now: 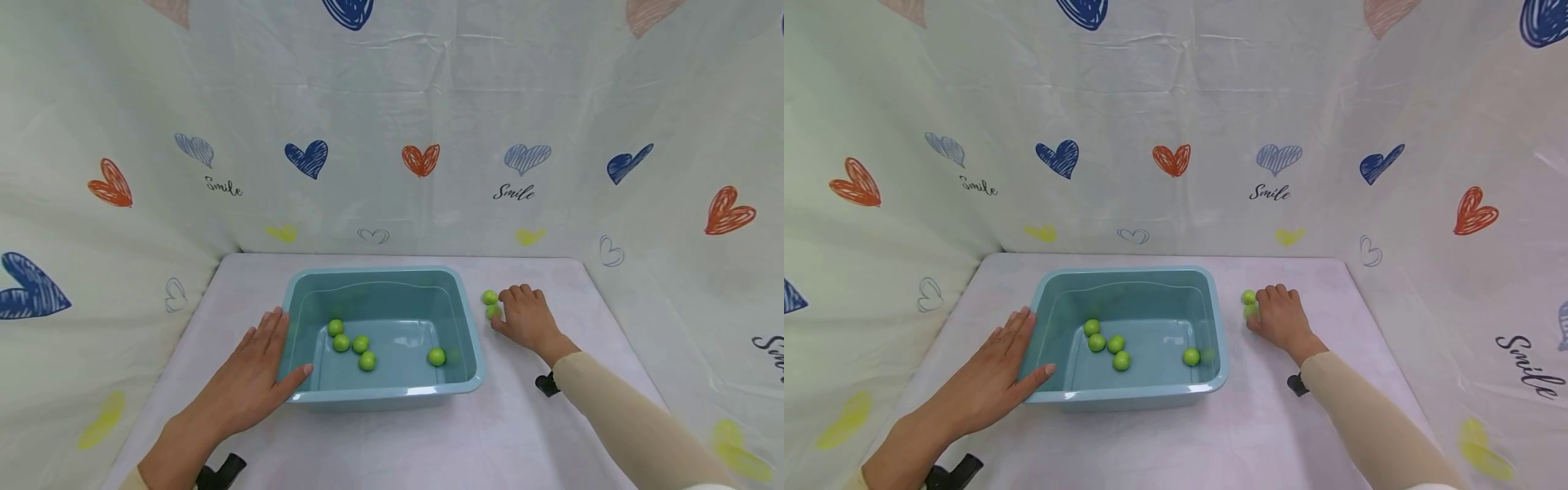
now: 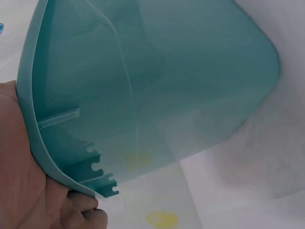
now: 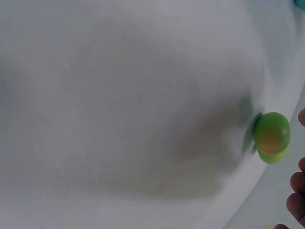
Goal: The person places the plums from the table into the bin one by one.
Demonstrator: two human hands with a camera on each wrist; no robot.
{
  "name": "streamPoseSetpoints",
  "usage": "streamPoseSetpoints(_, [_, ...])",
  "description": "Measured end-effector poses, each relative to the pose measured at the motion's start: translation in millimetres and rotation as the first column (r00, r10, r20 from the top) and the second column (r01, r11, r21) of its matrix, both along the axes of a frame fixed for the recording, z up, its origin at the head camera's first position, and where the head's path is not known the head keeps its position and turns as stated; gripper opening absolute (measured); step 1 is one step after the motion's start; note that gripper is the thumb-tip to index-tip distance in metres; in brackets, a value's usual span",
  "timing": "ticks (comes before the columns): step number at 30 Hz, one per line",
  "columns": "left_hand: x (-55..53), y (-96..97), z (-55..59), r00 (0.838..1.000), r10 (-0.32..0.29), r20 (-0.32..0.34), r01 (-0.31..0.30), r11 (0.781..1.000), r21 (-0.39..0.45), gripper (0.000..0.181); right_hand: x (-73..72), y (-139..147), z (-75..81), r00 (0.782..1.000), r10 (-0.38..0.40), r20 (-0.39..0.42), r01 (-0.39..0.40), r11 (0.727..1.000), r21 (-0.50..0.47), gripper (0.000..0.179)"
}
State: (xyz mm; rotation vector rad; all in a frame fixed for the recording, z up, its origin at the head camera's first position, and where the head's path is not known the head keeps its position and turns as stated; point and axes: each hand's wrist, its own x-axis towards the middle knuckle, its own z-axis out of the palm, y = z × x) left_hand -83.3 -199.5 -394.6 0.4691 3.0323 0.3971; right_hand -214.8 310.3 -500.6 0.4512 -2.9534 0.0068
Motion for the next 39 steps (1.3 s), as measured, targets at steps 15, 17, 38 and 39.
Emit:
streamPoseSetpoints(15, [-0.2, -0.9, -1.8, 1.000, -0.005, 0.009, 0.005, 1.000, 0.020, 0.098, -1.2, -2.7, -19.4, 1.000, -0.004, 0.024, 0.003, 0.998, 0.063, 0.049])
streamPoseSetpoints(17, [-0.3, -0.8, -1.9, 1.000, -0.006, 0.011, 0.006, 1.000, 0.024, 0.098, -0.6, -4.0, -19.7, 0.999, -0.008, 0.033, 0.006, 0.997, 0.071, 0.049])
streamPoseSetpoints(38, [0.0, 0.4, -1.4, 1.000, 0.005, 0.010, -0.005, 1.000, 0.022, 0.099, 0.7, -8.8, -16.6, 1.000, 0.001, -0.010, -0.001, 0.998, 0.069, 0.049])
streamPoseSetpoints(39, [-0.1, 0.3, -1.3, 1.000, 0.004, 0.011, -0.004, 1.000, 0.023, 0.099, 0.7, -9.3, -15.9, 1.000, 0.000, -0.008, 0.001, 0.998, 0.067, 0.049])
